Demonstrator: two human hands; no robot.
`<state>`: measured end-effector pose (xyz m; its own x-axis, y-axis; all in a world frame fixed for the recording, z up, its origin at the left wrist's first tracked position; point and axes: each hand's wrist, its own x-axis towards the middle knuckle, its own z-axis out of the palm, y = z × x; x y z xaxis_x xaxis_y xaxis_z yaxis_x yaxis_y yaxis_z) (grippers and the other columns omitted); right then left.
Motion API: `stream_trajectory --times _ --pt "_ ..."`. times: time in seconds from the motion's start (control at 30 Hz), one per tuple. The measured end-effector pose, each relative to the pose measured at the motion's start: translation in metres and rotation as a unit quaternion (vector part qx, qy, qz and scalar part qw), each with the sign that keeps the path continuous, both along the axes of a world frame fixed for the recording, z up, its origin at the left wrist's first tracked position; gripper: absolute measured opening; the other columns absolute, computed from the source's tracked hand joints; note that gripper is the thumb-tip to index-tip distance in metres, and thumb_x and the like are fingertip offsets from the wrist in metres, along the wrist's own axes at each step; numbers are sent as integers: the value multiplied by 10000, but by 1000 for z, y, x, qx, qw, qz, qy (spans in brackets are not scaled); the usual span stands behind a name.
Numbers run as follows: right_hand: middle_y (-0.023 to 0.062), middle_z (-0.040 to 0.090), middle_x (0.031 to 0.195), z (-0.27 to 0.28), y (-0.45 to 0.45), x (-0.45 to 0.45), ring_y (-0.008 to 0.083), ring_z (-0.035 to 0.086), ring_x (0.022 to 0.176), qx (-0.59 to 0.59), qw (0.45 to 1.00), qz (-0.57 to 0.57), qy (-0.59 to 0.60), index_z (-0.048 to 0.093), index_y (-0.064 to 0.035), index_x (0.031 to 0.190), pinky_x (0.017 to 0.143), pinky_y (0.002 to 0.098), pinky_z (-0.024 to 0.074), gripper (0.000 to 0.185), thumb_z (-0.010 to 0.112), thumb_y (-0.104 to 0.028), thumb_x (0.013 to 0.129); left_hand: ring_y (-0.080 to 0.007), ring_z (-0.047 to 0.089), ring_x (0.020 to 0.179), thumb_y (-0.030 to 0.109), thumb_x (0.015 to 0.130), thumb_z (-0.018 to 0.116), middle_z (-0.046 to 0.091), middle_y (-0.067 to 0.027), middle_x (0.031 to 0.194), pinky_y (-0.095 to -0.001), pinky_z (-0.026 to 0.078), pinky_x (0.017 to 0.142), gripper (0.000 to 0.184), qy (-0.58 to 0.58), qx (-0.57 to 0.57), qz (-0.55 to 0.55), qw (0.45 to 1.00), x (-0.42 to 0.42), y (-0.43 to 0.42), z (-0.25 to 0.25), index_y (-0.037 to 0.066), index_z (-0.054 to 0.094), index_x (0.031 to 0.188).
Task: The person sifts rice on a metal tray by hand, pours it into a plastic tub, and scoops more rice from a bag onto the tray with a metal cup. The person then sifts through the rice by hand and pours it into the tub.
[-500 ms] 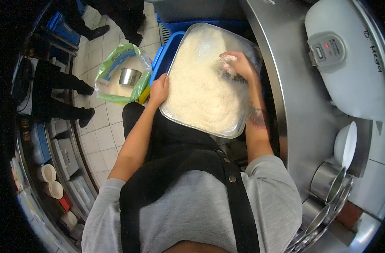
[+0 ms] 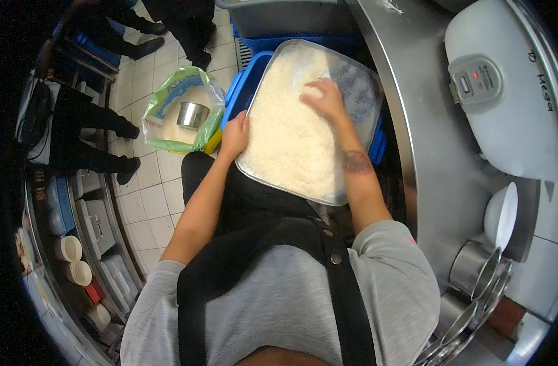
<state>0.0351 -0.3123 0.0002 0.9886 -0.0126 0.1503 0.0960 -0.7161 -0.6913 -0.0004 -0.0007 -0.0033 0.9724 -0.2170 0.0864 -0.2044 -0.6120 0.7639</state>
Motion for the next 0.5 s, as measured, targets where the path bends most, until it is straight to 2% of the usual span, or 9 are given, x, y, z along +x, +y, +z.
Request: stream_trajectory --times 0.07,0.17,0.27,0.37,0.4,0.47,0.5 --pt "150 568 1242 24 29 -38 325 500 1209 -59 998 33 19 681 -133 1097 1008 423 395 437 801 -276 703 -443 614 831 174 954 449 638 -271 886 -522 463 754 261 18 -7 -1 1000 0 -2 5 13 600 1095" --pt "134 649 1086 40 41 -65 315 620 1002 -70 995 17 76 686 -104 1060 875 402 481 359 773 -194 723 -443 613 834 176 954 450 638 -271 883 -523 462 754 260 3 -5 -2 1000 -1 -1 5 16 600 1095" --pt "109 701 900 39 19 -62 281 672 781 -65 993 -6 98 677 -42 1045 724 366 522 291 699 -79 758 -443 613 833 177 953 453 639 -267 878 -523 461 752 258 4 -3 -8 1000 -1 0 2 17 598 1094" --pt "103 716 825 96 13 -58 279 680 707 144 972 -153 109 656 21 1039 672 364 529 264 609 3 780 -444 612 831 178 953 455 640 -264 876 -522 462 750 256 -10 3 -6 1000 0 0 -2 16 596 1093" --pt "133 714 922 102 6 -53 257 678 835 224 961 -143 78 647 42 1070 782 346 518 294 550 47 792 -444 611 832 180 952 456 640 -264 876 -523 462 752 257 -7 1 -6 1000 -1 2 -3 16 595 1093" --pt "176 693 1016 110 -8 -49 271 658 946 107 989 -97 -22 634 37 1125 892 347 481 308 540 -2 834 -443 611 834 183 951 458 641 -264 875 -523 462 755 258 -6 -6 -10 1000 1 1 -3 15 595 1092" --pt "157 686 1029 112 -11 -49 232 646 951 108 990 -92 -25 627 30 1150 878 322 480 322 531 -7 844 -443 611 835 185 951 459 641 -263 875 -523 461 757 260 -5 -4 -9 1000 1 0 -3 15 595 1092"
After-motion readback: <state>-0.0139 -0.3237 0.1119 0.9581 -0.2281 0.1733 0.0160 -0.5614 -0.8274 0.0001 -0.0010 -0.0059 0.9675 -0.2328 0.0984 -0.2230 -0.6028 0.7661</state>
